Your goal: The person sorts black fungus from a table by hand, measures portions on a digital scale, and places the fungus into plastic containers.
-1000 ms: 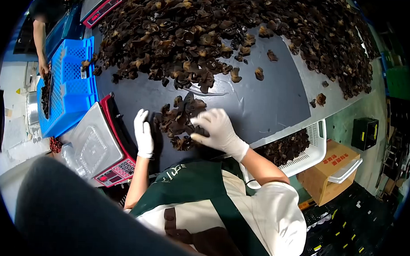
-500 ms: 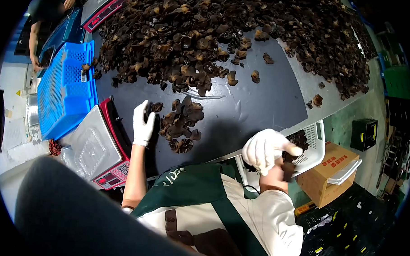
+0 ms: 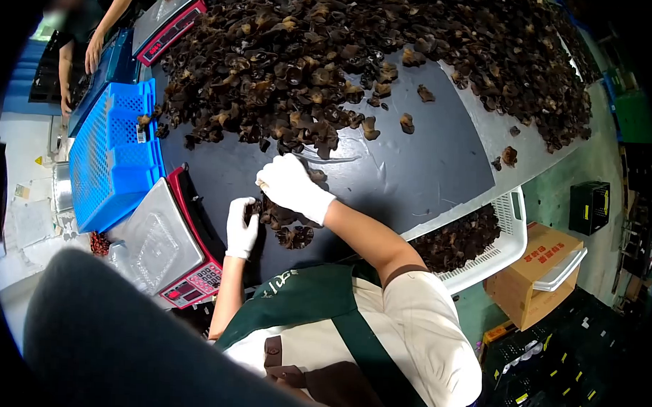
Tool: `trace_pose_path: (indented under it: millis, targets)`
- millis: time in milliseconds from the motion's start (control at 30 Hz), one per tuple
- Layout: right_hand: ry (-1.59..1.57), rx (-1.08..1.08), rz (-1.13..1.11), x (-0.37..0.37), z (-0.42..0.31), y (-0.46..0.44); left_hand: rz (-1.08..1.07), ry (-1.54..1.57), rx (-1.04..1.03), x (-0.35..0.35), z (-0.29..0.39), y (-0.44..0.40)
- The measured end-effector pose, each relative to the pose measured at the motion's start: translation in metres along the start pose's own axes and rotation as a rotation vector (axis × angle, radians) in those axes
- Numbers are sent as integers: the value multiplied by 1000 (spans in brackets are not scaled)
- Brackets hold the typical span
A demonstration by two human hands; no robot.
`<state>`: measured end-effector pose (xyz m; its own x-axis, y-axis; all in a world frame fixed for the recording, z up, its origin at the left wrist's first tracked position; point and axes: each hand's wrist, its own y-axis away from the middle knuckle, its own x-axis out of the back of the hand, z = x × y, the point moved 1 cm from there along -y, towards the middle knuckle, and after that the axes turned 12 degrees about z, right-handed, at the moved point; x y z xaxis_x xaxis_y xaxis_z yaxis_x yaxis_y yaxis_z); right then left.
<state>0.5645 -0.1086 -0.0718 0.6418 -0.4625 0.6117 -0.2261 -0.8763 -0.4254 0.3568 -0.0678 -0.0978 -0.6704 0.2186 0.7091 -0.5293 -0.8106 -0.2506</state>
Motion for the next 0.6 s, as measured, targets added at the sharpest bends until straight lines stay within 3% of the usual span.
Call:
trace_pose_path:
  millis: [33, 100, 267, 367, 500, 600]
  targets:
    - [-4, 3, 0, -9, -4, -4, 2, 11, -3, 2, -1, 9]
    - [400, 141, -379, -28, -8, -8, 28, 39, 23, 3, -4, 24]
    - [424, 283, -360, -53, -3, -5, 80, 25, 7, 1, 4, 34]
    - [381, 288, -372, -64, 4, -1, 80, 0, -19, 0, 17, 31]
    - [311, 294, -187, -57, -6, -1, 24, 105, -65, -10, 18, 31]
    - [309, 265, -175, -60, -8, 0, 14, 134, -60, -11, 14, 34]
